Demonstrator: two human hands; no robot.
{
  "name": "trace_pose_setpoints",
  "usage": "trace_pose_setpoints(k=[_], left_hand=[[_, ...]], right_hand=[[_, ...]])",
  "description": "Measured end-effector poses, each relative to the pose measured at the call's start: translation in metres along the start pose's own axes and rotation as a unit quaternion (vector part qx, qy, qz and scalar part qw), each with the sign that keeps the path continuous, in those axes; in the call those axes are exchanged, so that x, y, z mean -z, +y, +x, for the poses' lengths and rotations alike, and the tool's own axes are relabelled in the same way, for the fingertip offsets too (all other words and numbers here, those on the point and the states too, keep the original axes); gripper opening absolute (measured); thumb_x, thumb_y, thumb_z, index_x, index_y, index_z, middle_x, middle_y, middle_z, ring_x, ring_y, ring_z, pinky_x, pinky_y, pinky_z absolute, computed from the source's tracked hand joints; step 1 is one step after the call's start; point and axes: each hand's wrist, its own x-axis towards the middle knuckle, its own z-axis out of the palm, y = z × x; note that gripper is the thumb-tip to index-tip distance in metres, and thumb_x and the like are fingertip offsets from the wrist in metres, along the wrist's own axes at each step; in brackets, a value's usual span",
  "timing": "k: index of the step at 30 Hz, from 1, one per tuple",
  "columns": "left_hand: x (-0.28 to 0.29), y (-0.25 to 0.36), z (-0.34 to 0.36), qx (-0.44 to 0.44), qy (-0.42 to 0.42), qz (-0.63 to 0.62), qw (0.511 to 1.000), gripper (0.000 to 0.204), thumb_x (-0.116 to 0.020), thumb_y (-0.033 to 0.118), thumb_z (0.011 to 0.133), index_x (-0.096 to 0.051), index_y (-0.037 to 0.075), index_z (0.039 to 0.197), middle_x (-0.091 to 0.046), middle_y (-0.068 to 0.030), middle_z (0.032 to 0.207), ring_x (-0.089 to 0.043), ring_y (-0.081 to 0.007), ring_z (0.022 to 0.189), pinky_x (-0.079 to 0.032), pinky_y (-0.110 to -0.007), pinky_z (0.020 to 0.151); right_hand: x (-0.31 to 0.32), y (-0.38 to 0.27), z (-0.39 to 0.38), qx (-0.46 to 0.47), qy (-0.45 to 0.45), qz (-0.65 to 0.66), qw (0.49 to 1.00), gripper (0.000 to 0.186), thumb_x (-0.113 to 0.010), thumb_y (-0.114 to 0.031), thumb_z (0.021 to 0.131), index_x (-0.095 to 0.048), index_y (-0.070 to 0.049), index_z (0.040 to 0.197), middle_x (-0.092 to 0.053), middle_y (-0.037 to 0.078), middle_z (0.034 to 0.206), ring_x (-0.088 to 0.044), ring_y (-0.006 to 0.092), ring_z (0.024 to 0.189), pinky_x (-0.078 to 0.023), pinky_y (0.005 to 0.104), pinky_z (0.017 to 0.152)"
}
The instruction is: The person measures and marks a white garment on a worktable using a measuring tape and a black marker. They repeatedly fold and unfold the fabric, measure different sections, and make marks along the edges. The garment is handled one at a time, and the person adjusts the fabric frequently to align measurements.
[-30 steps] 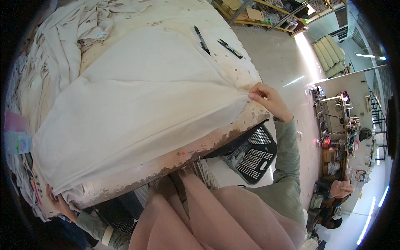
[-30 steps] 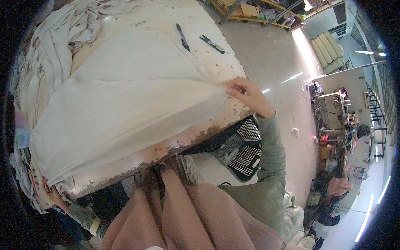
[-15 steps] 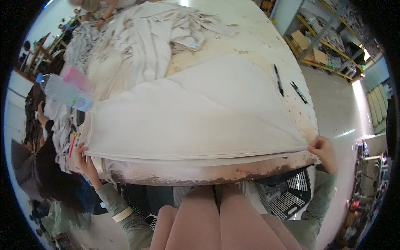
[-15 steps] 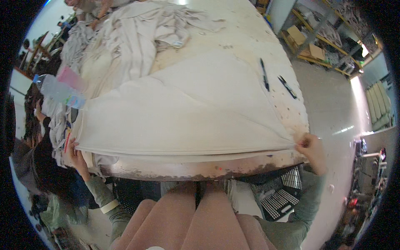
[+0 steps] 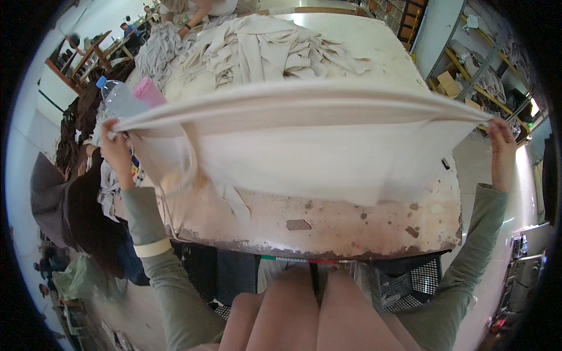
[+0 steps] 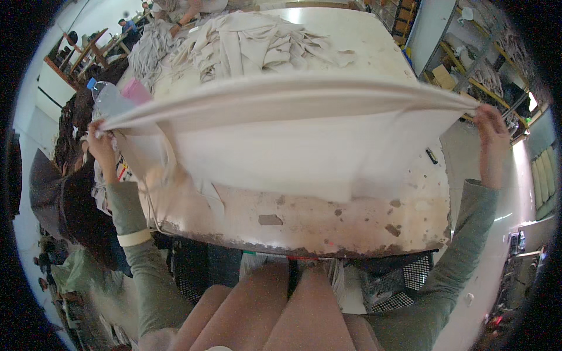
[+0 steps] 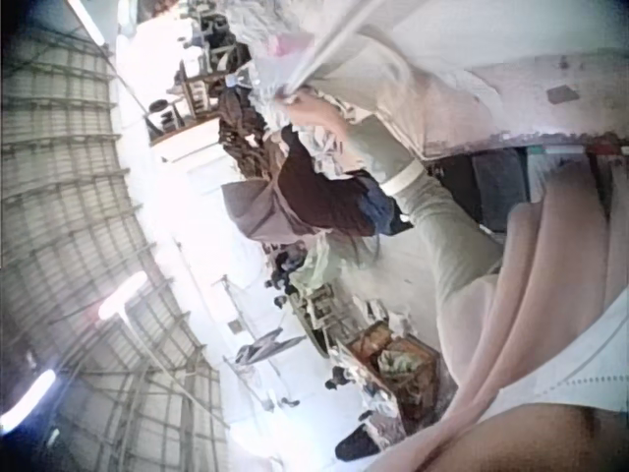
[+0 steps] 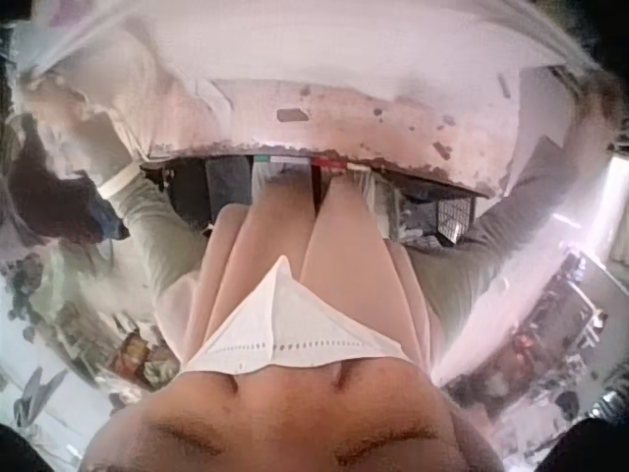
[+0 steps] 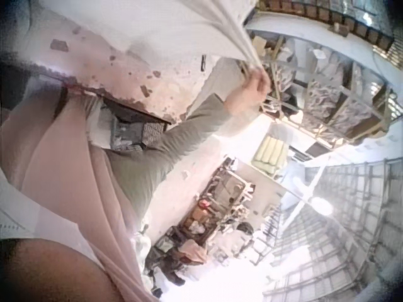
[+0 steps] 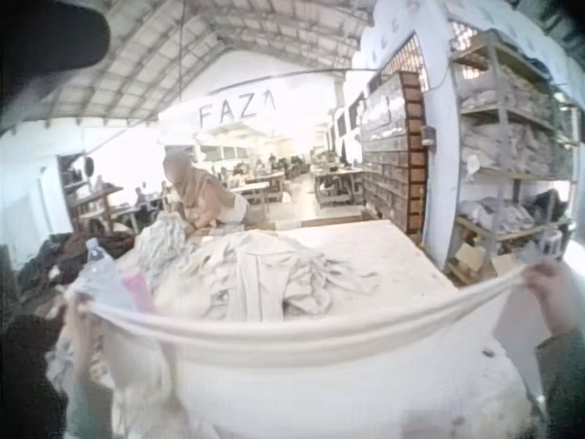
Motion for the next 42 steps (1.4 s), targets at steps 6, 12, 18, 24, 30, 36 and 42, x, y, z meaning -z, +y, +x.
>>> trace_pose_setpoints(k=[6, 12, 18, 24, 30, 36, 42], left_hand=[[0.031, -0.015, 0.004, -0.071, 0.027, -0.244, 0.967, 0.021, -0.060, -0.005, 0.083, -0.051, 0.002, 0.101, -0.056, -0.0133, 0.119, -0.054, -0.0210, 0.111, -0.044, -0.033, 0.095], [0.046, -0.037, -0.103, 0.038, -0.174, -0.222, 0.959, 0.025, -0.061, -0.009, 0.074, -0.047, 0.003, 0.090, -0.053, -0.0086, 0.115, -0.049, -0.0184, 0.112, -0.040, -0.031, 0.096], [0.056, -0.034, -0.196, 0.143, -0.310, -0.117, 0.933, 0.024, -0.060, -0.010, 0.070, -0.046, 0.004, 0.083, -0.046, -0.0070, 0.109, -0.048, -0.0193, 0.109, -0.042, -0.030, 0.091], [0.093, -0.005, -0.189, -0.225, -0.381, 0.222, 0.869, 0.026, -0.054, -0.005, 0.066, -0.051, 0.001, 0.092, -0.051, -0.0135, 0.109, -0.048, -0.0344, 0.108, -0.036, -0.036, 0.099], [0.048, 0.112, -0.160, -0.090, -0.461, 0.106, 0.877, 0.019, -0.056, 0.004, 0.080, -0.056, 0.003, 0.099, -0.057, -0.0141, 0.107, -0.052, -0.0334, 0.107, -0.040, -0.036, 0.093], [-0.078, 0.248, -0.223, -0.341, -0.589, -0.225, 0.697, 0.028, -0.062, 0.008, 0.081, -0.056, 0.006, 0.108, -0.056, -0.0124, 0.107, -0.052, -0.0324, 0.105, -0.041, -0.040, 0.092], [-0.155, 0.309, -0.263, -0.352, -0.579, -0.235, 0.697, 0.022, -0.065, 0.017, 0.081, -0.059, 0.007, 0.099, -0.058, -0.0086, 0.094, -0.052, -0.0253, 0.099, -0.041, -0.036, 0.086]], right_hand=[[0.054, -0.022, -0.031, -0.003, 0.019, -0.046, 0.999, 0.015, -0.059, -0.015, 0.092, -0.058, -0.003, 0.101, -0.054, 0.001, 0.098, -0.050, 0.0084, 0.095, -0.040, 0.0219, 0.086], [0.066, 0.003, -0.111, -0.203, -0.186, -0.161, 0.948, 0.008, -0.064, -0.002, 0.073, -0.057, -0.004, 0.076, -0.054, 0.002, 0.084, -0.054, 0.0107, 0.074, -0.045, 0.0250, 0.067], [0.062, 0.042, -0.158, -0.399, -0.327, -0.187, 0.836, 0.010, -0.069, -0.001, 0.074, -0.062, -0.001, 0.082, -0.062, 0.003, 0.079, -0.058, 0.0102, 0.073, -0.047, 0.0241, 0.070], [0.050, 0.028, -0.165, -0.417, -0.372, -0.209, 0.803, 0.008, -0.069, -0.001, 0.074, -0.066, 0.001, 0.082, -0.064, 0.004, 0.078, -0.060, 0.0121, 0.072, -0.049, 0.0261, 0.068], [-0.026, 0.005, -0.162, -0.142, -0.240, -0.360, 0.890, 0.021, -0.066, -0.016, 0.082, -0.065, 0.003, 0.090, -0.064, 0.010, 0.082, -0.061, 0.0154, 0.077, -0.046, 0.0281, 0.068], [-0.111, 0.037, -0.170, -0.105, -0.256, -0.257, 0.926, 0.019, -0.066, -0.017, 0.083, -0.064, 0.001, 0.090, -0.062, 0.014, 0.087, -0.060, 0.0245, 0.077, -0.046, 0.0313, 0.070], [-0.130, 0.055, -0.183, -0.032, -0.264, -0.282, 0.922, 0.023, -0.069, -0.020, 0.079, -0.062, -0.004, 0.093, -0.058, 0.011, 0.093, -0.055, 0.0270, 0.089, -0.045, 0.0342, 0.073]])
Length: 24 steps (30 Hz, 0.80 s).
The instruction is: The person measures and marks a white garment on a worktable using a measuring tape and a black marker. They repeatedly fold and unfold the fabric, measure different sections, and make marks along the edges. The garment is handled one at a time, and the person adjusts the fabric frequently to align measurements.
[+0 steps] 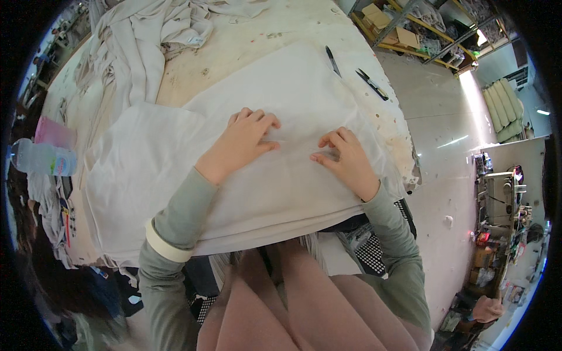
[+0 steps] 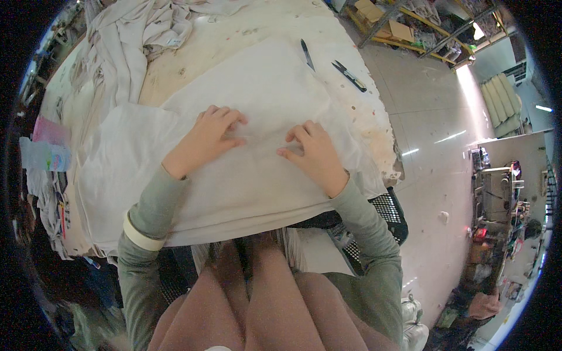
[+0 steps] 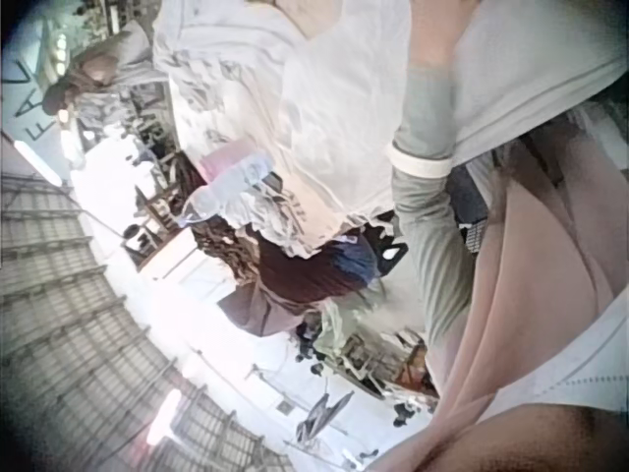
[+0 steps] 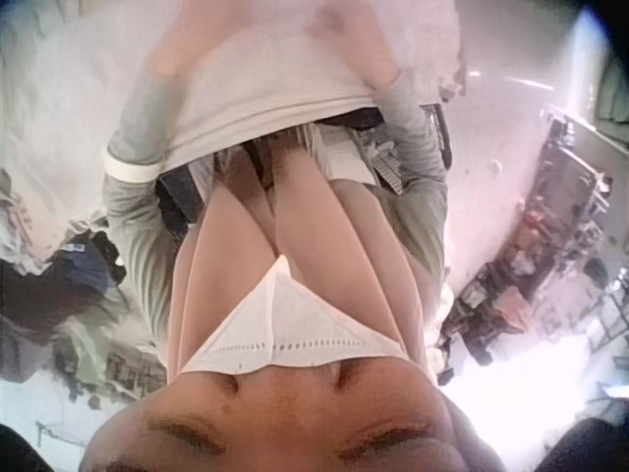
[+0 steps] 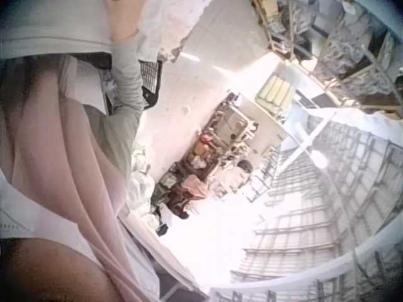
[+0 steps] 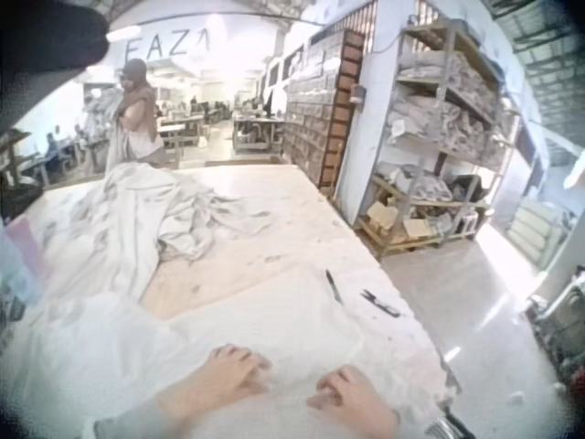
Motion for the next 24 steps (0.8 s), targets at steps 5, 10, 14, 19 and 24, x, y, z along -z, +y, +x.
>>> trace_pose_setpoints(k=[5, 10, 14, 19, 24], left_hand=[[0.022, -0.010, 0.007, 0.036, -0.123, -0.238, 0.963, 0.017, -0.062, 0.017, 0.084, -0.062, 0.004, 0.095, -0.062, -0.0058, 0.083, -0.057, -0.0183, 0.089, -0.043, -0.030, 0.079], [0.041, 0.003, -0.004, 0.080, -0.156, -0.339, 0.925, 0.017, -0.063, 0.015, 0.086, -0.062, 0.001, 0.096, -0.063, -0.0043, 0.085, -0.054, -0.0107, 0.080, -0.043, -0.025, 0.073], [0.064, -0.003, -0.018, 0.092, -0.169, -0.285, 0.939, 0.014, -0.064, 0.012, 0.086, -0.064, 0.000, 0.092, -0.062, -0.0027, 0.083, -0.051, -0.0074, 0.079, -0.041, -0.024, 0.070], [0.100, -0.038, -0.051, 0.151, -0.103, -0.262, 0.948, 0.017, -0.062, 0.017, 0.089, -0.064, 0.000, 0.091, -0.055, 0.0000, 0.078, -0.047, -0.0084, 0.070, -0.039, -0.024, 0.062], [0.129, -0.062, -0.081, 0.147, -0.053, -0.291, 0.944, 0.018, -0.061, 0.018, 0.090, -0.062, 0.000, 0.087, -0.050, 0.0013, 0.077, -0.044, -0.0073, 0.075, -0.036, -0.024, 0.068]], right_hand=[[-0.004, -0.005, 0.007, 0.008, -0.016, 0.064, 0.998, 0.027, -0.071, -0.018, 0.080, -0.062, -0.004, 0.101, -0.058, 0.009, 0.104, -0.056, 0.0189, 0.095, -0.049, 0.0284, 0.075], [-0.012, -0.034, 0.019, 0.009, -0.070, 0.321, 0.944, 0.024, -0.067, -0.020, 0.085, -0.064, -0.002, 0.102, -0.066, 0.010, 0.093, -0.060, 0.0150, 0.079, -0.048, 0.0286, 0.067], [-0.004, -0.050, 0.022, -0.010, -0.111, 0.296, 0.949, 0.021, -0.065, -0.019, 0.087, -0.066, 0.000, 0.097, -0.066, 0.006, 0.079, -0.057, 0.0104, 0.069, -0.046, 0.0246, 0.064], [0.017, -0.054, 0.008, -0.040, -0.073, 0.287, 0.954, 0.018, -0.065, -0.017, 0.087, -0.066, -0.001, 0.093, -0.064, 0.004, 0.079, -0.054, 0.0079, 0.071, -0.044, 0.0241, 0.068], [0.031, -0.057, 0.000, -0.105, -0.082, 0.317, 0.939, 0.018, -0.065, -0.017, 0.087, -0.066, 0.000, 0.094, -0.065, 0.001, 0.082, -0.053, 0.0063, 0.076, -0.042, 0.0221, 0.071]])
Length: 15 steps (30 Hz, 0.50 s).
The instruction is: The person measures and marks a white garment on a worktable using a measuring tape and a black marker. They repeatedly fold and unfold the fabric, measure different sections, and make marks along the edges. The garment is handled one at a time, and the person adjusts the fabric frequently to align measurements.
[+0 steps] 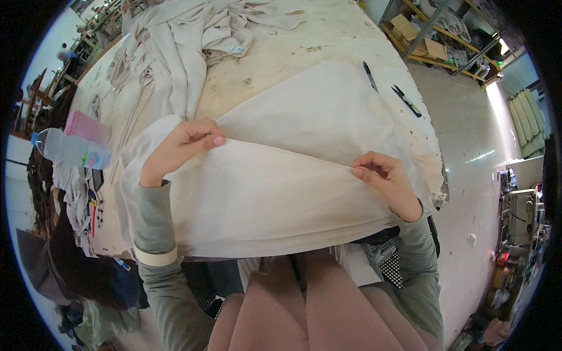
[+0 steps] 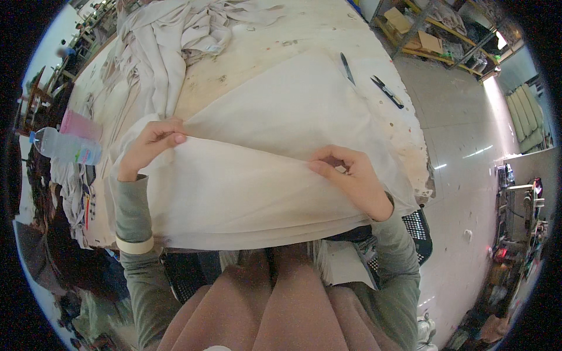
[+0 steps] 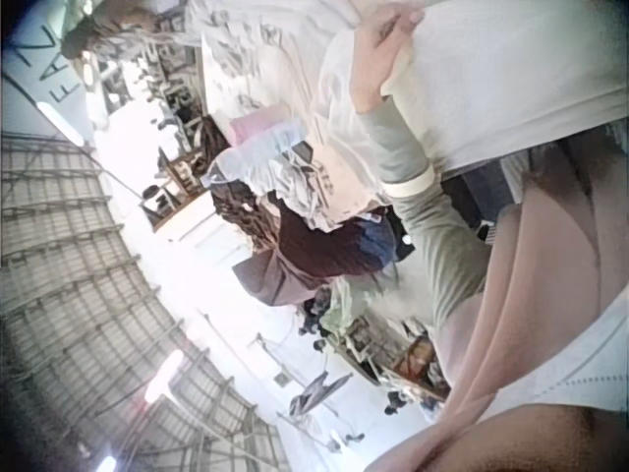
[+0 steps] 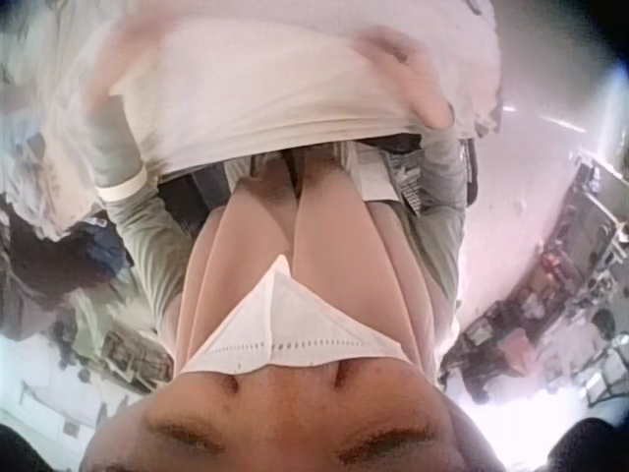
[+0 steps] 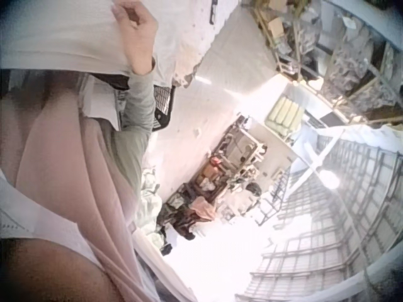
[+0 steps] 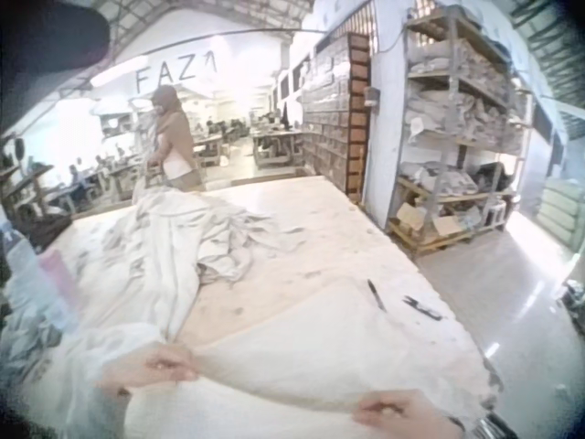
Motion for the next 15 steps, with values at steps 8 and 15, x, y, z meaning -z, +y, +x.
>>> trace_pose_setpoints(k=[8, 15], left_hand=[[0.036, -0.012, -0.036, 0.002, 0.059, 0.044, 0.997, 0.017, -0.063, 0.017, 0.087, -0.061, 0.000, 0.083, -0.052, 0.0012, 0.076, -0.046, -0.0078, 0.077, -0.036, -0.026, 0.072], [0.008, 0.004, -0.052, -0.064, 0.012, 0.196, 0.978, 0.015, -0.069, 0.015, 0.080, -0.063, 0.002, 0.086, -0.057, -0.0062, 0.081, -0.054, -0.0201, 0.079, -0.040, -0.031, 0.071]], right_hand=[[0.008, -0.004, -0.008, -0.008, 0.016, 0.031, 0.999, 0.017, -0.063, -0.015, 0.088, -0.065, 0.001, 0.094, -0.061, -0.002, 0.080, -0.052, 0.0054, 0.076, -0.041, 0.0215, 0.069], [0.017, 0.002, 0.016, 0.008, 0.105, -0.285, 0.953, 0.025, -0.064, -0.019, 0.086, -0.062, -0.003, 0.106, -0.062, 0.008, 0.100, -0.057, 0.0170, 0.086, -0.043, 0.0307, 0.077]])
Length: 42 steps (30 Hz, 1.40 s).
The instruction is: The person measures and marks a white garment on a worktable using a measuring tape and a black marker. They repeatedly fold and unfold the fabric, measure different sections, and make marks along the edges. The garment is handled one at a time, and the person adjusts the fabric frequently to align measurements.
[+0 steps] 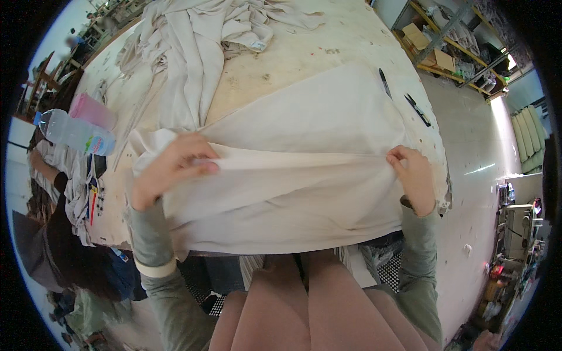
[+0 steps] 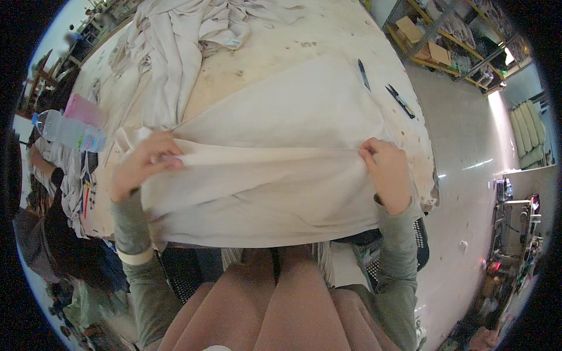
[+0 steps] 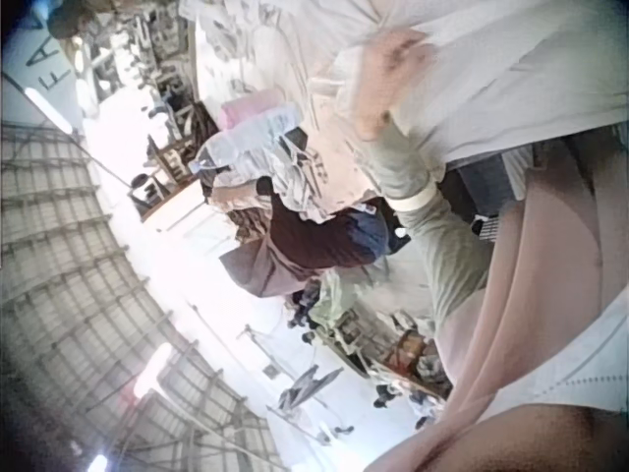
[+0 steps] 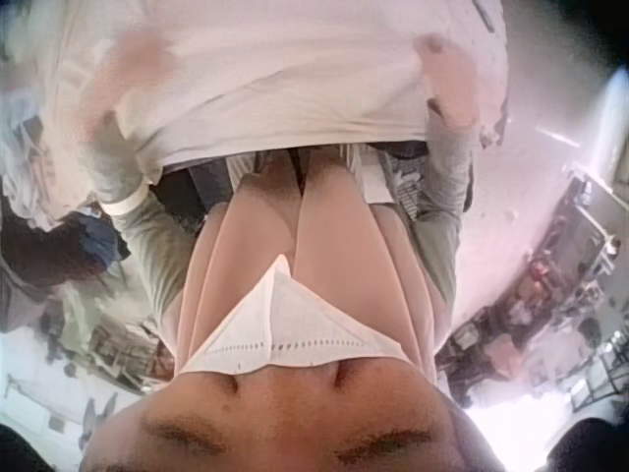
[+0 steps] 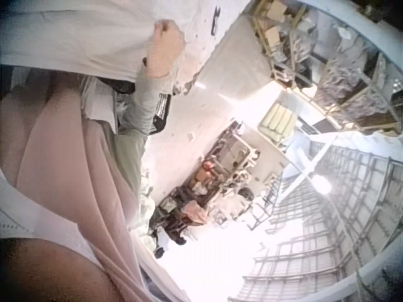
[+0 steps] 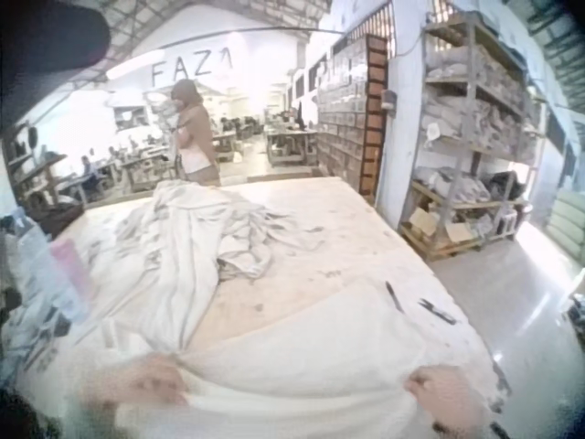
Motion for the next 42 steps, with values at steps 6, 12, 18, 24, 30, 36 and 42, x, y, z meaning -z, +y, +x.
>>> trace_pose_setpoints(k=[6, 12, 18, 24, 30, 36, 42], left_hand=[[-0.058, 0.031, -0.008, -0.024, 0.035, -0.028, 0.999, 0.014, -0.067, 0.016, 0.082, -0.062, 0.004, 0.089, -0.055, -0.0083, 0.081, -0.055, -0.0268, 0.079, -0.041, -0.035, 0.072], [-0.044, 0.025, -0.026, -0.020, 0.042, -0.022, 0.999, 0.011, -0.064, 0.016, 0.084, -0.062, 0.006, 0.088, -0.057, -0.0076, 0.080, -0.055, -0.0254, 0.078, -0.040, -0.031, 0.067], [-0.010, -0.006, -0.048, 0.090, 0.089, -0.086, 0.988, 0.010, -0.063, 0.015, 0.086, -0.063, 0.005, 0.085, -0.059, -0.0034, 0.080, -0.050, -0.0187, 0.077, -0.039, -0.029, 0.073], [0.014, -0.011, -0.055, 0.013, 0.140, 0.050, 0.989, 0.010, -0.068, 0.014, 0.079, -0.064, 0.007, 0.085, -0.059, -0.0026, 0.081, -0.050, -0.0215, 0.087, -0.036, -0.033, 0.085], [0.032, 0.001, -0.064, 0.027, 0.253, 0.215, 0.943, 0.018, -0.072, 0.010, 0.066, -0.066, 0.007, 0.082, -0.059, -0.0029, 0.081, -0.052, -0.0229, 0.088, -0.035, -0.037, 0.089], [0.032, -0.007, -0.078, 0.027, 0.325, 0.224, 0.918, 0.023, -0.075, 0.004, 0.058, -0.063, 0.006, 0.079, -0.058, -0.0027, 0.079, -0.055, -0.0214, 0.075, -0.041, -0.032, 0.080], [-0.022, 0.006, -0.072, 0.005, 0.296, -0.414, 0.861, 0.025, -0.075, 0.000, 0.065, -0.059, 0.005, 0.083, -0.058, -0.0009, 0.081, -0.054, -0.0101, 0.078, -0.041, -0.023, 0.070]], right_hand=[[-0.096, -0.077, -0.007, 0.296, -0.061, 0.090, 0.949, 0.045, -0.063, -0.027, 0.086, -0.052, -0.009, 0.125, -0.054, 0.012, 0.123, -0.047, 0.0300, 0.118, -0.034, 0.0430, 0.100], [-0.120, -0.112, -0.005, 0.258, -0.190, 0.184, 0.929, 0.031, -0.065, -0.026, 0.084, -0.064, -0.006, 0.108, -0.065, 0.010, 0.092, -0.060, 0.0238, 0.091, -0.041, 0.0387, 0.084], [-0.080, -0.095, -0.008, 0.185, -0.121, 0.236, 0.946, 0.016, -0.072, -0.015, 0.079, -0.069, -0.002, 0.087, -0.067, 0.010, 0.086, -0.060, 0.0210, 0.076, -0.044, 0.0334, 0.074], [-0.066, -0.078, -0.012, 0.099, -0.112, 0.273, 0.950, 0.015, -0.074, -0.008, 0.076, -0.070, 0.000, 0.088, -0.067, 0.009, 0.085, -0.059, 0.0177, 0.078, -0.046, 0.0293, 0.073], [-0.047, -0.069, -0.013, 0.180, -0.019, 0.190, 0.965, 0.016, -0.073, -0.004, 0.073, -0.073, -0.003, 0.089, -0.067, 0.007, 0.081, -0.059, 0.0184, 0.082, -0.046, 0.0300, 0.073], [-0.032, -0.057, -0.015, 0.196, 0.048, 0.121, 0.972, 0.020, -0.073, -0.002, 0.070, -0.074, -0.005, 0.089, -0.067, 0.006, 0.080, -0.059, 0.0193, 0.083, -0.045, 0.0303, 0.076], [-0.016, -0.044, -0.017, 0.081, -0.066, -0.013, 0.994, 0.022, -0.072, -0.010, 0.072, -0.071, -0.005, 0.094, -0.065, 0.010, 0.083, -0.060, 0.0253, 0.084, -0.045, 0.0302, 0.079]])
